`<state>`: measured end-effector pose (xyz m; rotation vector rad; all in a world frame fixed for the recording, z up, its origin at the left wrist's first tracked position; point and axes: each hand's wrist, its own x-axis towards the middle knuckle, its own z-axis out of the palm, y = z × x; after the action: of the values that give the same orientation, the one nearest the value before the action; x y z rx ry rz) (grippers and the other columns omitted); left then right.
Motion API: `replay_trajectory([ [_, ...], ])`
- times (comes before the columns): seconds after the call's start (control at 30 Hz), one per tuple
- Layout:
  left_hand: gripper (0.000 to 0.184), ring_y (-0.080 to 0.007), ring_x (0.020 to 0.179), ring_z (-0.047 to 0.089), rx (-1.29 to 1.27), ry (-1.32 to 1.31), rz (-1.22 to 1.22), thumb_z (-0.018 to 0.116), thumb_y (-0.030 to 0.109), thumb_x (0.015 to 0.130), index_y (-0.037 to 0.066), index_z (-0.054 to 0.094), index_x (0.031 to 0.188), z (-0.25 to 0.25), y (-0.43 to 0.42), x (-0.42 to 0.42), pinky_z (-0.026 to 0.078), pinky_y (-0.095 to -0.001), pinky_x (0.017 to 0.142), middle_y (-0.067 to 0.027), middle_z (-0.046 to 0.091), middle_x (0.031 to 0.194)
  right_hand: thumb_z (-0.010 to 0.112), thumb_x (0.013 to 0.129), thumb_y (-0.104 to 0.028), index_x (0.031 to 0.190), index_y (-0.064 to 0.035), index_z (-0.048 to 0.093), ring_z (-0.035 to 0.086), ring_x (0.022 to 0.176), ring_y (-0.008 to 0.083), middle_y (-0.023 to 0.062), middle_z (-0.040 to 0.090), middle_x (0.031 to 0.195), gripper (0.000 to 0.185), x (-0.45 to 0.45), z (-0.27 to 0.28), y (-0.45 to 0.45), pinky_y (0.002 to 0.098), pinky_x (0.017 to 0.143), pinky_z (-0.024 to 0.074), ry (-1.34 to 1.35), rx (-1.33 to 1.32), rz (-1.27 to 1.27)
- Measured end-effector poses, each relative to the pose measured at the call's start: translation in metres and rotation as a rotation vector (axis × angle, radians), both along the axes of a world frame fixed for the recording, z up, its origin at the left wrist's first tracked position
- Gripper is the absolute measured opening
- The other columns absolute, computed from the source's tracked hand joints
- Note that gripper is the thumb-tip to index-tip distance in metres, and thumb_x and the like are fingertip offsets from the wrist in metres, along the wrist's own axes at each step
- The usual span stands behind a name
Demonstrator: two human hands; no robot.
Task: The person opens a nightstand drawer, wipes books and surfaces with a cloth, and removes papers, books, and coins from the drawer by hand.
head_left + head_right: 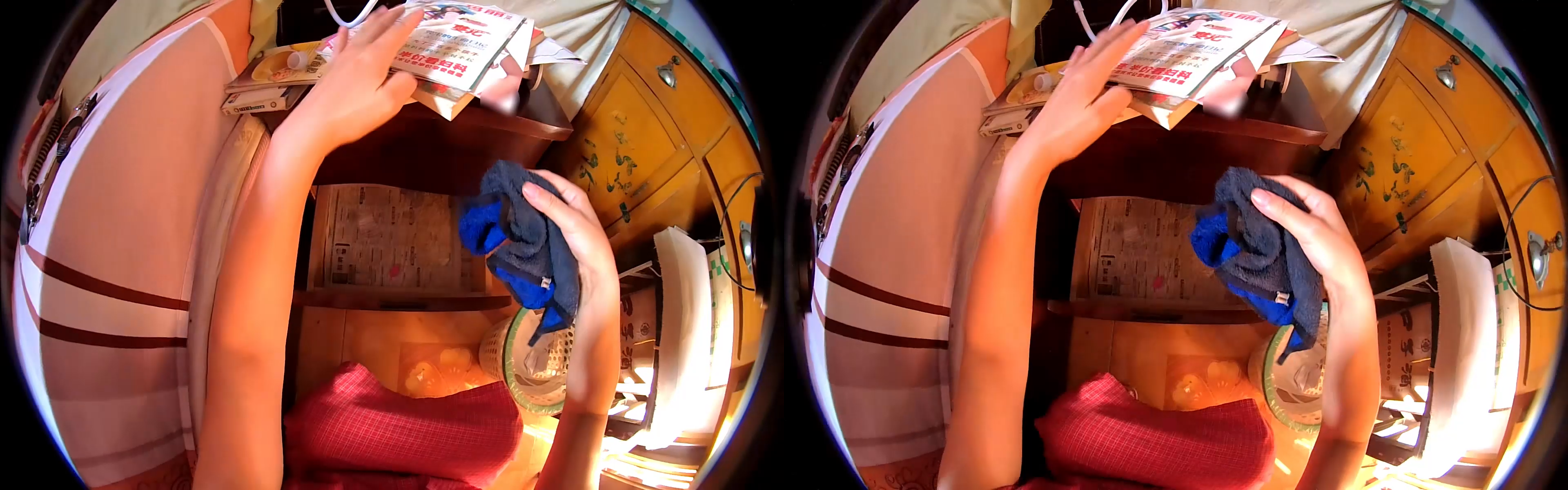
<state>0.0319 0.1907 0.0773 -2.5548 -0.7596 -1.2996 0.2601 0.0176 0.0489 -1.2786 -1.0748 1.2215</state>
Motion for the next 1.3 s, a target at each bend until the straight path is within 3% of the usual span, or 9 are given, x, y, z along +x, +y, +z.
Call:
replay_trajectory([
  [0.07, 0.043, -0.0356, 0.107, 0.052, 0.131, -0.234, -0.176, 0.051, 0.005, 0.074, 0.002, 0.055, 0.117, -0.001, -0.024, -0.013, 0.036, -0.0422, 0.097, -0.0154, 0.057, 0.116, 0.064, 0.086, -0.018, 0.106, 0.0008, 0.061, 0.059, 0.084, 0.0091, 0.0031, 0.065, 0.095, 0.028, 0.006, -0.012, -0.001, 0.0234, 0.079, 0.0467, 0.037, -0.006, -0.033],
  [0.13, 0.03, -0.0272, 0.077, 0.059, 0.175, -0.4, -0.195, 0.055, -0.005, 0.069, -0.002, 0.061, 0.098, -0.035, -0.047, -0.026, 0.048, -0.033, 0.069, -0.0143, 0.062, 0.09, 0.063, 0.087, -0.017, 0.108, 0.0007, 0.06, 0.059, 0.086, 0.0093, 0.0033, 0.064, 0.097, 0.028, 0.011, -0.025, -0.003, 0.0234, 0.081, 0.0461, 0.047, -0.018, -0.048],
  [0.23, 0.011, -0.0193, 0.052, 0.056, -0.1, -0.263, -0.213, 0.065, -0.002, 0.074, 0.0, 0.064, 0.084, -0.113, -0.066, -0.043, 0.045, -0.0285, 0.049, -0.0091, 0.062, 0.07, 0.061, 0.088, -0.016, 0.114, 0.0004, 0.059, 0.059, 0.09, 0.0099, 0.004, 0.064, 0.101, 0.031, 0.008, -0.042, -0.005, 0.0235, 0.084, 0.0448, 0.02, -0.005, -0.07],
  [0.33, 0.011, -0.028, 0.073, 0.065, -0.764, 0.008, 0.029, 0.063, 0.007, 0.083, 0.002, 0.065, 0.093, -0.189, -0.056, -0.053, 0.051, -0.0326, 0.064, -0.0141, 0.066, 0.082, 0.061, 0.088, -0.013, 0.118, 0.0004, 0.057, 0.059, 0.094, 0.011, 0.0055, 0.064, 0.106, 0.033, 0.009, -0.069, -0.009, 0.0242, 0.087, 0.0446, -0.02, -0.016, -0.068],
  [0.4, 0.02, -0.0246, 0.085, 0.065, -0.993, 0.169, 0.108, 0.065, 0.006, 0.082, 0.0, 0.063, 0.101, -0.235, -0.031, -0.059, 0.052, -0.0337, 0.069, -0.0165, 0.065, 0.098, 0.062, 0.087, -0.012, 0.117, 0.0011, 0.058, 0.06, 0.092, 0.0111, 0.0063, 0.064, 0.104, 0.033, 0.008, -0.086, -0.011, 0.0243, 0.085, 0.0459, -0.04, -0.069, -0.112],
  [0.6, 0.054, -0.0291, 0.105, 0.058, -1.009, 0.398, 0.341, 0.072, 0.013, 0.076, 0.005, 0.049, 0.124, -0.281, 0.018, -0.036, 0.049, -0.0366, 0.085, -0.0182, 0.059, 0.114, 0.064, 0.086, -0.012, 0.115, 0.0026, 0.059, 0.061, 0.09, 0.0123, 0.0077, 0.065, 0.103, 0.033, 0.013, -0.126, -0.021, 0.0244, 0.083, 0.047, 0.045, -0.111, -0.203],
  [0.83, 0.049, -0.031, 0.1, 0.058, -0.875, 0.457, 0.444, 0.078, 0.014, 0.068, 0.004, 0.057, 0.111, -0.328, 0.028, -0.035, 0.048, -0.0387, 0.085, -0.0161, 0.06, 0.106, 0.063, 0.086, -0.013, 0.114, 0.0043, 0.059, 0.061, 0.091, 0.0135, 0.0085, 0.065, 0.103, 0.033, 0.01, -0.142, -0.027, 0.0253, 0.083, 0.0474, 0.131, -0.101, -0.262],
  [1.13, 0.03, -0.0228, 0.087, 0.063, -1.287, 0.209, 0.148, 0.077, 0.018, 0.068, 0.002, 0.063, 0.09, -0.249, 0.005, -0.028, 0.049, -0.0357, 0.075, -0.0135, 0.066, 0.091, 0.056, 0.09, -0.014, 0.118, 0.0031, 0.055, 0.063, 0.095, 0.0177, 0.0115, 0.063, 0.108, 0.033, -0.001, -0.114, -0.032, 0.0292, 0.086, 0.0489, 0.42, 0.032, -0.388],
  [1.3, 0.024, -0.0091, 0.067, 0.06, -1.502, -0.384, -0.326, 0.077, 0.011, 0.072, 0.001, 0.06, 0.086, -0.174, -0.059, -0.016, 0.048, -0.0245, 0.061, -0.0053, 0.065, 0.077, 0.034, 0.097, -0.038, 0.128, -0.0029, 0.046, 0.06, 0.095, 0.0234, 0.0118, 0.061, 0.113, 0.048, -0.012, -0.068, -0.023, 0.0327, 0.084, 0.0461, 0.444, 0.266, -0.275],
])
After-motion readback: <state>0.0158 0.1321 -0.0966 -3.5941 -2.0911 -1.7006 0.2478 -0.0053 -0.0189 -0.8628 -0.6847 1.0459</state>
